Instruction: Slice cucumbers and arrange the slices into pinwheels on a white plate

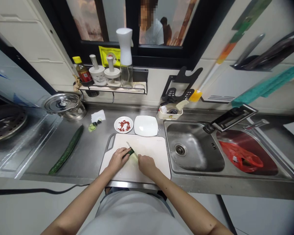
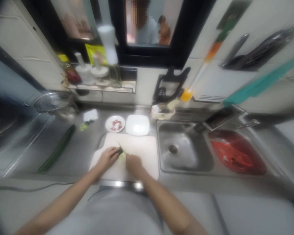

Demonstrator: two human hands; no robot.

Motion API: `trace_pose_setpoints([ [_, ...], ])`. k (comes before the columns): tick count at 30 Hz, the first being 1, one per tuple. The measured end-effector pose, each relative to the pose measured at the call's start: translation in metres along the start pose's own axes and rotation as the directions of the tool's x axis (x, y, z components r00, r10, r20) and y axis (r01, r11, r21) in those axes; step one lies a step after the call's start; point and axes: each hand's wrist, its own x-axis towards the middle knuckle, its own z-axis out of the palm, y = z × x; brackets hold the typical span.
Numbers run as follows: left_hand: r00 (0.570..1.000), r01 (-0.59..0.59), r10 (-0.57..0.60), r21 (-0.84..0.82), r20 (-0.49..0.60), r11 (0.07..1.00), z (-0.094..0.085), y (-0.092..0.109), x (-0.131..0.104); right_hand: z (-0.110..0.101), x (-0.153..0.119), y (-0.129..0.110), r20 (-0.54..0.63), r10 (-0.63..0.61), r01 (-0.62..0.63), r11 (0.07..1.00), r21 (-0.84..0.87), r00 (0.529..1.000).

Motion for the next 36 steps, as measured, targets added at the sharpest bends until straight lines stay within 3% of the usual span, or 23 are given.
trace_pose_setpoints([
  [11,1.000,0.011,-0.011,-0.009,0.012,1.000,-0.002,0.001,0.001,0.001,0.014,-0.004,-0.009,-0.006,0.006,1.000,-0.010,1.000],
  [27,0.999,0.044,-0.044,-0.017,0.026,0.999,-0.003,0.002,0.001,0.001,0.011,-0.001,0.033,-0.011,0.011,1.000,0.007,0.999],
  [36,0.998,0.052,-0.051,-0.021,0.035,0.998,-0.004,0.003,0.002,0.012,0.017,-0.005,-0.031,0.017,-0.017,1.000,0.001,0.999],
])
